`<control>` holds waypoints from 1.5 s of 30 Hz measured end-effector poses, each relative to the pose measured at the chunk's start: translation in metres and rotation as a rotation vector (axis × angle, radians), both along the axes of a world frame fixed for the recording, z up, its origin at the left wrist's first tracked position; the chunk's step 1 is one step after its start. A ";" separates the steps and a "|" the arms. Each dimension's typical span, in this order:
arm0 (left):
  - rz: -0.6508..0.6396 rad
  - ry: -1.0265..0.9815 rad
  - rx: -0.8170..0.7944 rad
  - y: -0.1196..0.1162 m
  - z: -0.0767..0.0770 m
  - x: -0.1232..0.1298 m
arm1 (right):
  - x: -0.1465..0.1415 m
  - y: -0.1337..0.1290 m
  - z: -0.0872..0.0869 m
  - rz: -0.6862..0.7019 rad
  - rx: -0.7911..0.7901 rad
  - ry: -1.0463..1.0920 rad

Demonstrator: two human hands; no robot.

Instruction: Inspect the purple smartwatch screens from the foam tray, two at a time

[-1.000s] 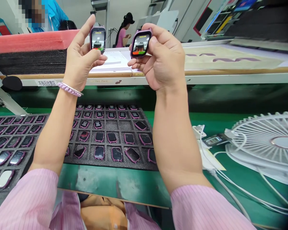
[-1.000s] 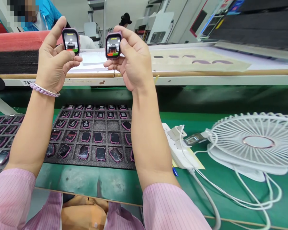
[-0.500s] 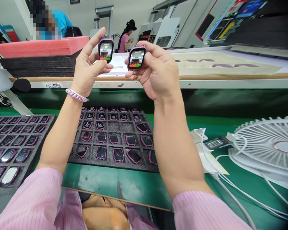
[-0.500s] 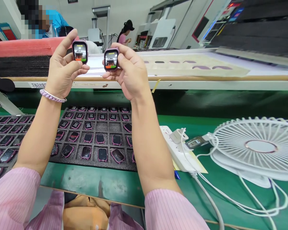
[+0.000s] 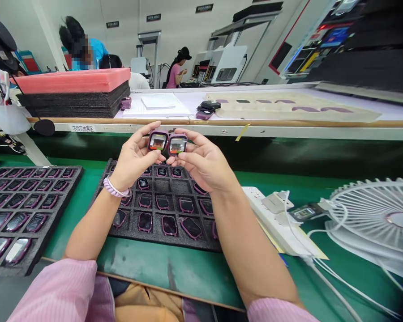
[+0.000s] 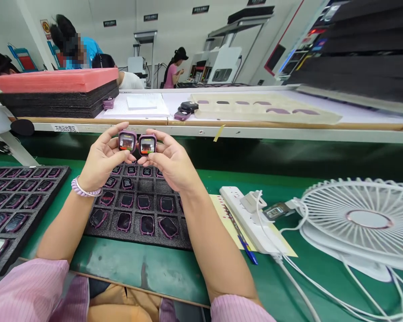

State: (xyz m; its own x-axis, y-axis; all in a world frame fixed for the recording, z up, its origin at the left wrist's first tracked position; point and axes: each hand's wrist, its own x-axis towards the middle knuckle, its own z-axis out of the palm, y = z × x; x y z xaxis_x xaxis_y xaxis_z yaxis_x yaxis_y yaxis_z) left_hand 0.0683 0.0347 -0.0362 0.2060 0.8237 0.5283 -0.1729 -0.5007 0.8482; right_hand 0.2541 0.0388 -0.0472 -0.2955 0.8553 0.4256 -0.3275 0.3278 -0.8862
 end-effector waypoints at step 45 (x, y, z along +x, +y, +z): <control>0.001 0.016 -0.059 0.006 -0.006 0.004 | 0.000 0.006 -0.004 -0.025 0.002 0.018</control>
State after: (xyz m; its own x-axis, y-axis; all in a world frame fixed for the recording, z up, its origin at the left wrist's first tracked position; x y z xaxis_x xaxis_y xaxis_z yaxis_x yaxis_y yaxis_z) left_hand 0.0721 0.0405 -0.0421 0.2130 0.8537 0.4753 -0.1588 -0.4497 0.8789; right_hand 0.2543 0.0450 -0.0513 -0.2664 0.8616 0.4321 -0.3350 0.3376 -0.8797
